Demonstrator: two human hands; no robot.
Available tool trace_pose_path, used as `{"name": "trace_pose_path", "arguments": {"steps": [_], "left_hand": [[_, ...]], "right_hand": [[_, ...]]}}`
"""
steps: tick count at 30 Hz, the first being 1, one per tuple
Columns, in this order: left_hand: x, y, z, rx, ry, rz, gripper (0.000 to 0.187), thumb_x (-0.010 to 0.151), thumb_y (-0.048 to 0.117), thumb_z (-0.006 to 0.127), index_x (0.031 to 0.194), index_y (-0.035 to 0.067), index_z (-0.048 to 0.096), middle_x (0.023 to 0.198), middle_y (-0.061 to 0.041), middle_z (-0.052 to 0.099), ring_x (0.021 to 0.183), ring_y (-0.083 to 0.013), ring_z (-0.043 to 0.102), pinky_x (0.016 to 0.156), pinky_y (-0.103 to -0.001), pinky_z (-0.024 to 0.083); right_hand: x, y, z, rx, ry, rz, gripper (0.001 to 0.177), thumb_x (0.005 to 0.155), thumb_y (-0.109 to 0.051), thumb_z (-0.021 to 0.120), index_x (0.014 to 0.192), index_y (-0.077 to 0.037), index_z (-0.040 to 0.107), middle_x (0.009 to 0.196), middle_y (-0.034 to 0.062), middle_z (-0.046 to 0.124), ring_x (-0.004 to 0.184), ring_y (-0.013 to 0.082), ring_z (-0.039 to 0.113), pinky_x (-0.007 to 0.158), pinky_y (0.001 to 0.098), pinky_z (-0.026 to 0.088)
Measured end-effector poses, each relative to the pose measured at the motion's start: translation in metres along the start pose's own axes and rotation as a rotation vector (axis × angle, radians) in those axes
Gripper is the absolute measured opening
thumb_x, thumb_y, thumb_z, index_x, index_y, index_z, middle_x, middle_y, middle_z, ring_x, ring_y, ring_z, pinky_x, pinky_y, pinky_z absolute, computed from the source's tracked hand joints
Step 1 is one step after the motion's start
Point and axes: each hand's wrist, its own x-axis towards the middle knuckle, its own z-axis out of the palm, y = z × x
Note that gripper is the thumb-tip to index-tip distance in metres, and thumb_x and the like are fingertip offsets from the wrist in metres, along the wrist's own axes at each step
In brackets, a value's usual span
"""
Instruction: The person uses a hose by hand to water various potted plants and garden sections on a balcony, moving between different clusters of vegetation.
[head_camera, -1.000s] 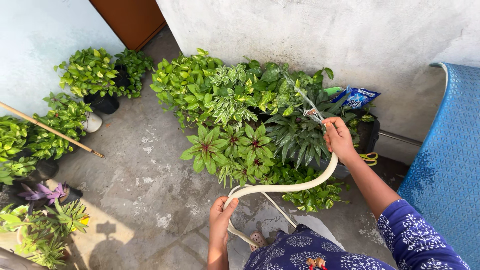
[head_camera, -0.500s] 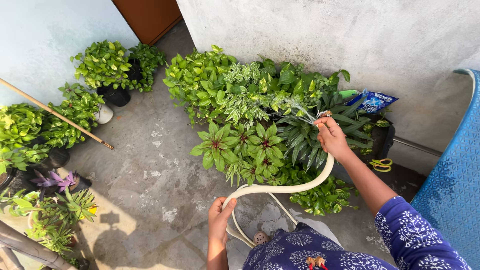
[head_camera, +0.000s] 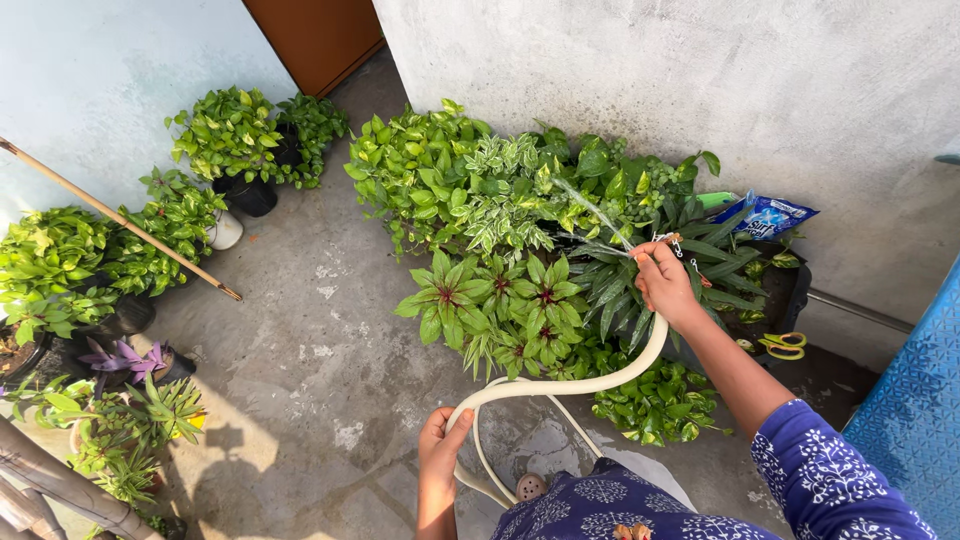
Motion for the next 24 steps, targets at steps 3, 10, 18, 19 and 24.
{"name": "trace_pose_path", "arguments": {"steps": [3, 10, 18, 19, 24], "left_hand": [[-0.001, -0.002, -0.002, 0.049, 0.01, 0.0, 0.027, 0.088, 0.027, 0.08, 0.092, 0.002, 0.07, 0.072, 0.005, 0.056, 0.065, -0.0049, 0.042, 0.058, -0.024, 0.032], [-0.003, -0.003, -0.009, 0.04, 0.022, -0.02, 0.027, 0.088, 0.028, 0.079, 0.092, 0.002, 0.07, 0.069, 0.005, 0.053, 0.063, -0.0049, 0.04, 0.057, -0.023, 0.03], [-0.011, -0.01, -0.028, 0.02, 0.064, 0.0, 0.03, 0.087, 0.029, 0.079, 0.094, 0.001, 0.07, 0.069, 0.005, 0.054, 0.061, -0.0046, 0.038, 0.055, -0.024, 0.027], [-0.013, -0.01, -0.03, 0.02, 0.066, 0.001, 0.03, 0.087, 0.029, 0.079, 0.094, 0.001, 0.07, 0.069, 0.005, 0.054, 0.061, -0.0046, 0.038, 0.055, -0.024, 0.027], [-0.014, -0.02, -0.043, -0.009, 0.107, -0.017, 0.03, 0.087, 0.029, 0.079, 0.094, 0.001, 0.072, 0.067, 0.006, 0.05, 0.061, -0.0049, 0.037, 0.055, -0.024, 0.026]], "right_hand": [[0.002, -0.003, 0.006, -0.017, -0.041, -0.032, 0.019, 0.109, -0.023, 0.044, 0.118, -0.011, 0.055, 0.062, -0.0019, 0.045, 0.039, 0.0063, 0.035, 0.037, 0.0257, 0.031], [0.02, -0.03, 0.019, -0.122, -0.075, -0.102, 0.02, 0.109, -0.022, 0.043, 0.12, -0.01, 0.055, 0.062, -0.0021, 0.046, 0.04, 0.0053, 0.036, 0.038, 0.0256, 0.032], [0.02, -0.032, 0.048, -0.157, -0.127, -0.088, 0.021, 0.109, -0.021, 0.043, 0.121, -0.009, 0.055, 0.061, -0.0021, 0.045, 0.04, 0.0058, 0.034, 0.038, 0.0268, 0.03], [0.02, -0.032, 0.051, -0.158, -0.141, -0.089, 0.021, 0.109, -0.02, 0.043, 0.121, -0.009, 0.055, 0.061, -0.0026, 0.045, 0.04, 0.0059, 0.034, 0.038, 0.0269, 0.03], [0.023, -0.027, 0.066, -0.187, -0.188, -0.112, 0.021, 0.109, -0.019, 0.043, 0.122, -0.009, 0.054, 0.061, -0.0034, 0.043, 0.041, 0.0048, 0.034, 0.039, 0.0261, 0.03]]}}
